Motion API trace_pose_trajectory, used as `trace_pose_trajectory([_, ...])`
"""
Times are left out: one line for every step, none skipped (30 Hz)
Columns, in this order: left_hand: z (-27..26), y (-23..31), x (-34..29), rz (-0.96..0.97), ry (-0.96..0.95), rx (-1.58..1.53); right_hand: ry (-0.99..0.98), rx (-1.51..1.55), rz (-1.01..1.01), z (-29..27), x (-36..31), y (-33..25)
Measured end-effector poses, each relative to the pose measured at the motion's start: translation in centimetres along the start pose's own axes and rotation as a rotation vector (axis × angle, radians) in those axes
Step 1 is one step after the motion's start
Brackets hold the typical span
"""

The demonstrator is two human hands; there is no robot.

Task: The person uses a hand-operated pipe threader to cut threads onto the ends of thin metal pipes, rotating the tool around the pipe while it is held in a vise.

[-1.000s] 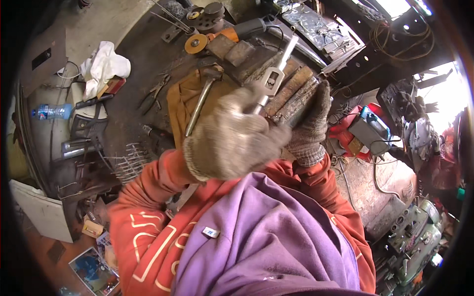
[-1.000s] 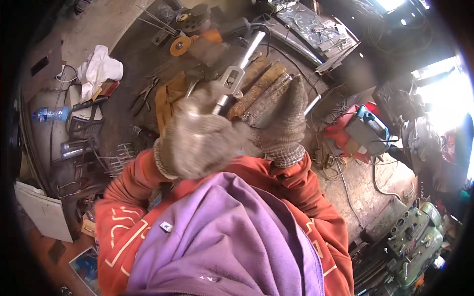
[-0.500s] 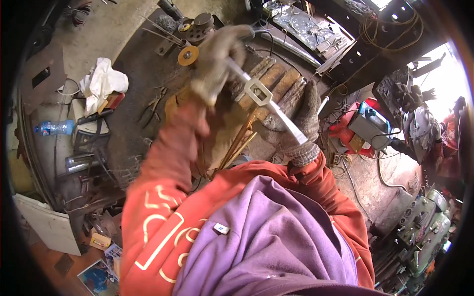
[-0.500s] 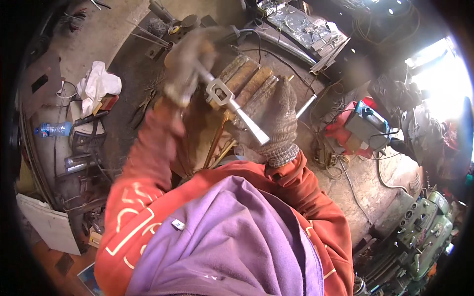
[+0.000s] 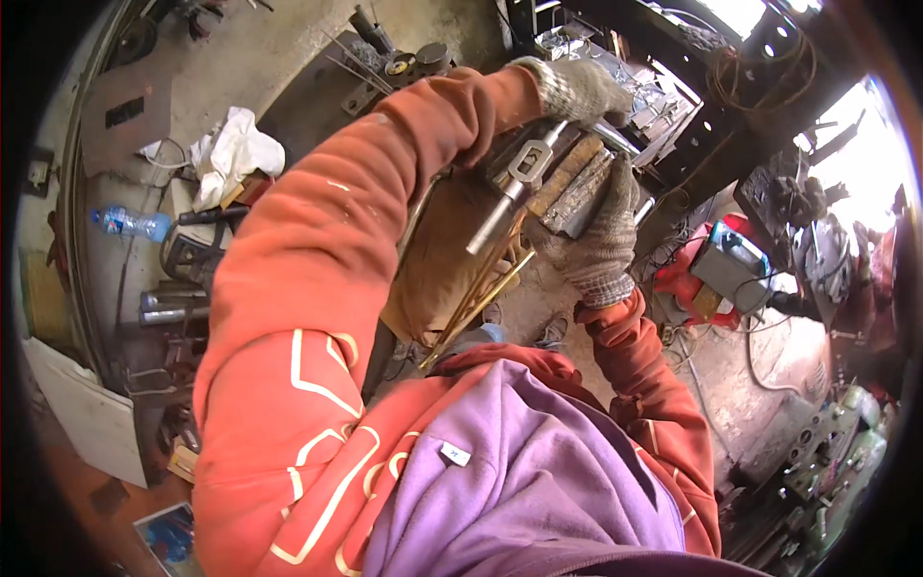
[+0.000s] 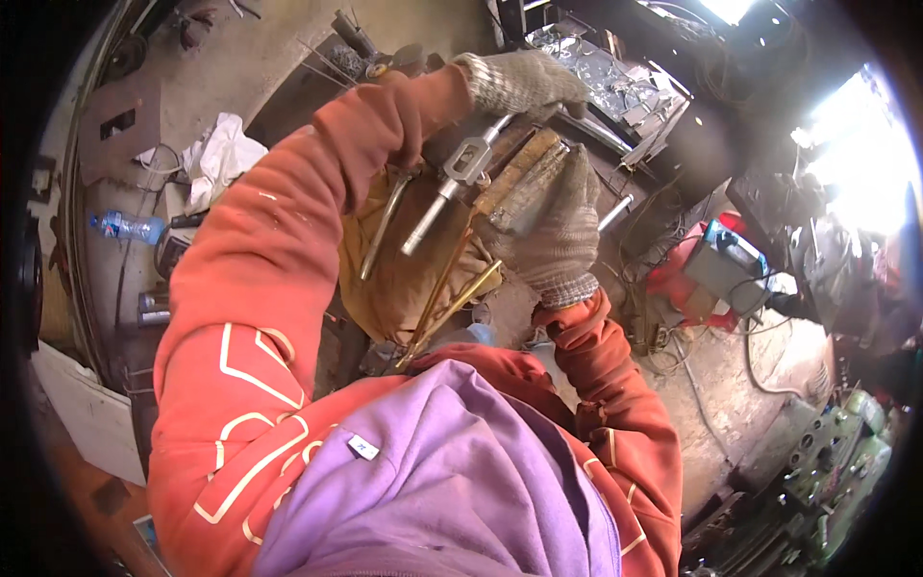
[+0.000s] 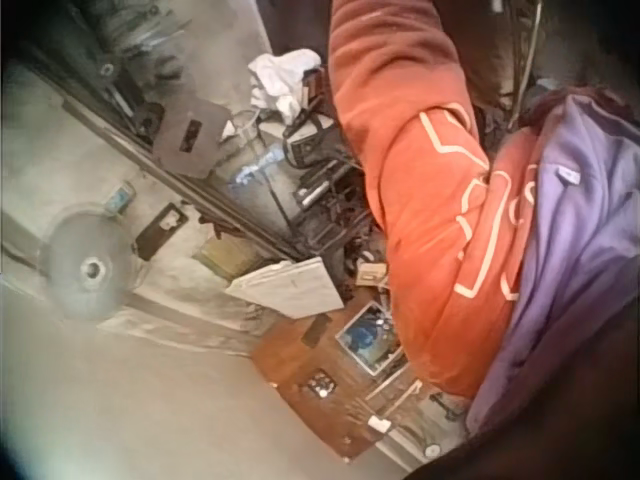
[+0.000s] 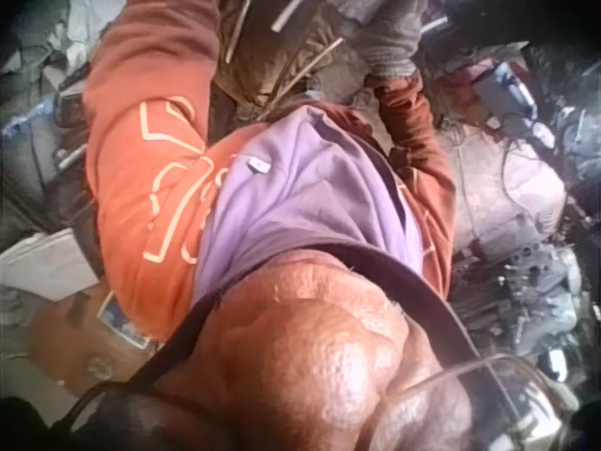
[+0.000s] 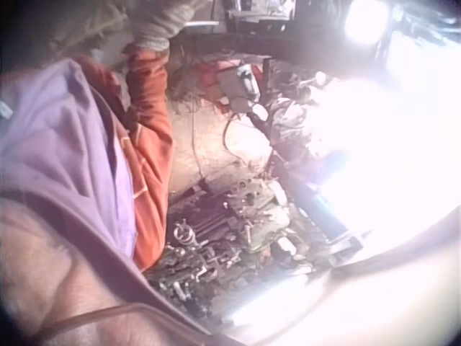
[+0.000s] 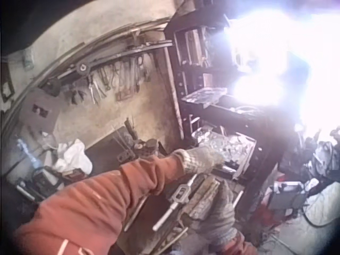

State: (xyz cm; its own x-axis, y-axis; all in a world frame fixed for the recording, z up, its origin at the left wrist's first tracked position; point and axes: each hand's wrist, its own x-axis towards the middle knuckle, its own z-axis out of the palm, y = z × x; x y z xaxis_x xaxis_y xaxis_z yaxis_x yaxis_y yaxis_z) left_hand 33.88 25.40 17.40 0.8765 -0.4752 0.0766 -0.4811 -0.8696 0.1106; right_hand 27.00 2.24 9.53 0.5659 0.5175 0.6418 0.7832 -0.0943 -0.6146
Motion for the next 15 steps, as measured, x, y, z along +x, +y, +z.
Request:
trace_pose_trajectory([-0.1,1.4,0.6,0.102,0.077,0.055,-0.009,-0.008,0.011,-0.1,-0.1,-0.1])
trace_pose_trajectory([0.0,3.1,1.4,0.069,0.065,0.063,-0.018,-0.017,0.022,-0.1,-0.3,-0.2])
trace_pose_trajectory([-1.5,6.5,3.2,-0.007,-0.052,0.008,-0.008,0.063,0.105,-0.6,-0.5,-0.1])
trace_pose_trajectory([-1.2,6.6,3.0,0.075,-0.052,0.030,0.001,0.047,0.082,0.4,-0.8,1.0])
trace_pose_trajectory([-0.7,7.0,2.9,0.159,-0.049,0.046,-0.063,0.010,0.067,0.6,-1.5,1.7])
trace_pose_trajectory([-0.8,9.1,3.6,0.266,-0.209,0.251,-0.124,-0.036,0.066,0.8,-1.7,2.1])
trace_pose_trajectory([-5.3,15.1,3.9,0.053,-0.363,0.070,-0.113,0.206,0.243,4.1,-5.3,8.3])
trace_pose_trajectory([-4.3,16.6,1.3,0.025,-0.198,0.060,-0.139,0.363,0.299,6.5,-6.3,9.6])
trace_pose_trajectory([-5.7,19.2,-0.3,-0.052,-0.235,0.045,-0.131,0.488,0.374,7.6,-7.3,11.2])
trace_pose_trajectory([-4.1,21.1,-3.3,-0.192,-0.228,0.023,-0.083,0.459,0.307,5.6,-5.2,7.2])
trace_pose_trajectory([-2.4,22.5,-6.7,-0.185,-0.011,0.158,-0.021,0.412,0.248,2.9,-3.1,3.7])
trace_pose_trajectory([-1.0,24.1,-10.0,-0.209,0.198,0.291,0.042,0.376,0.190,1.5,-2.0,2.1])
trace_pose_trajectory([-2.1,24.6,-12.4,-0.209,0.223,0.284,0.048,0.366,0.194,1.2,-1.9,2.4])
trace_pose_trajectory([-3.1,24.2,-14.6,-0.302,0.230,0.112,0.048,0.341,0.183,1.1,-1.9,2.4])
trace_pose_trajectory([-3.1,22.7,-16.2,-0.301,0.375,0.024,0.052,0.318,0.172,1.6,-1.8,2.0])
